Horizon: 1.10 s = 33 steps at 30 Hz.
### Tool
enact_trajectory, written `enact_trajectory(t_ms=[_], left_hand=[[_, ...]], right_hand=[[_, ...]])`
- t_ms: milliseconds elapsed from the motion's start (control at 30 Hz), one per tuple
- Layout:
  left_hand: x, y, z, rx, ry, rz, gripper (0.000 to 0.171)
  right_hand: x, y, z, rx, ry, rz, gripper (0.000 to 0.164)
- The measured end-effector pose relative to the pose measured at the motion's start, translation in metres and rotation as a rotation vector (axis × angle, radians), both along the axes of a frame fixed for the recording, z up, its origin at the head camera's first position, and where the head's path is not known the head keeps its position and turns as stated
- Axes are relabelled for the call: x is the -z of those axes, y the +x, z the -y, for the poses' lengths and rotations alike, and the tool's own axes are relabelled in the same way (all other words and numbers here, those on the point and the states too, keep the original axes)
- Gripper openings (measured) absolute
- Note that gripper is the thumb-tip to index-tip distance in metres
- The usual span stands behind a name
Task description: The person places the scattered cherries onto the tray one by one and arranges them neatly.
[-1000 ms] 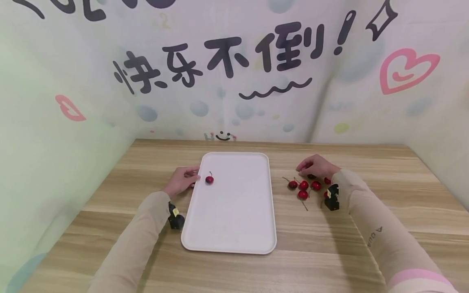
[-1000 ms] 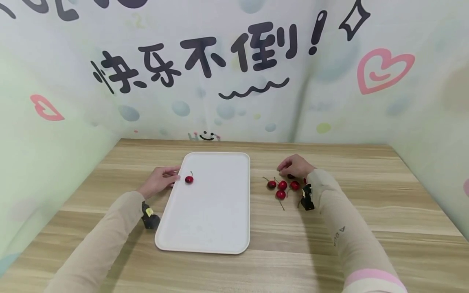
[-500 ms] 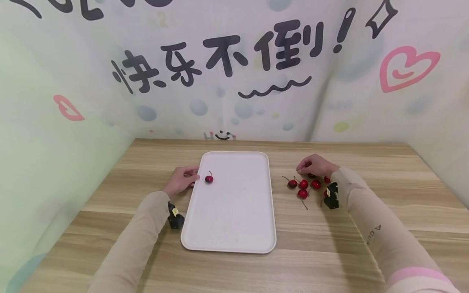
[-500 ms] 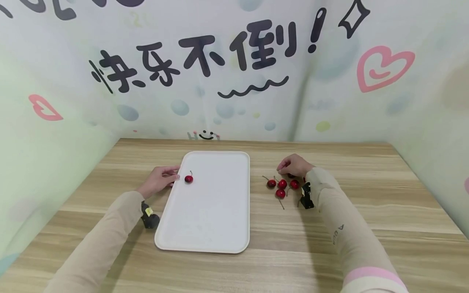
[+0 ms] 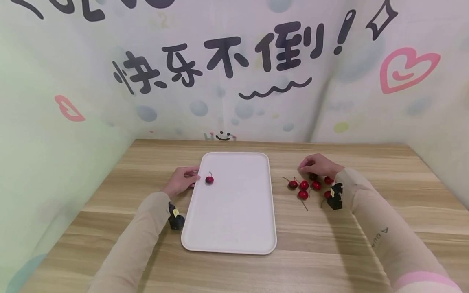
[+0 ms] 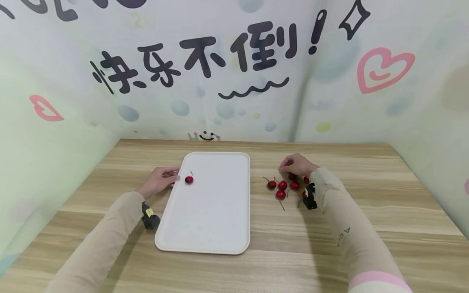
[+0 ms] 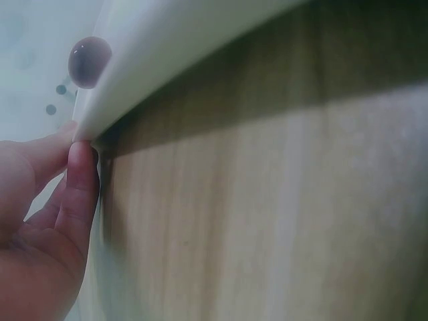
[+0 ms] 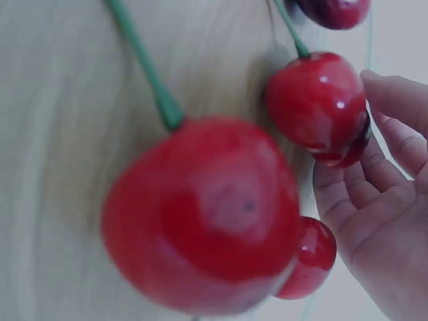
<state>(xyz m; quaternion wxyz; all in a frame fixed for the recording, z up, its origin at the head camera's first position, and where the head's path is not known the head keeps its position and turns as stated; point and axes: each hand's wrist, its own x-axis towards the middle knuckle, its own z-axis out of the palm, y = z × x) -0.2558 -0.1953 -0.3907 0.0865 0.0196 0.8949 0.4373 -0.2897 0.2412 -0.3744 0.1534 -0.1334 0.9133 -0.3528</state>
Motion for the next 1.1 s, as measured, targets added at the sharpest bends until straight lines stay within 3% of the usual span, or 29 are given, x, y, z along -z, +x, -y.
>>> enact_trajectory(t_ms=[367, 767, 1100], left_hand=[[0.001, 0.000, -0.001, -0.012, -0.026, 0.006, 0.043], [0.002, 0.001, -0.001, -0.010, -0.035, -0.004, 0.042], [0.001, 0.002, -0.001, -0.018, -0.028, 0.001, 0.042]], right_hand=[[-0.006, 0.004, -0.002, -0.003, -0.020, 0.001, 0.016], [-0.006, 0.009, -0.008, 0.019, -0.106, 0.012, 0.025], [-0.018, 0.014, -0.004, 0.005, -0.208, -0.006, 0.029]])
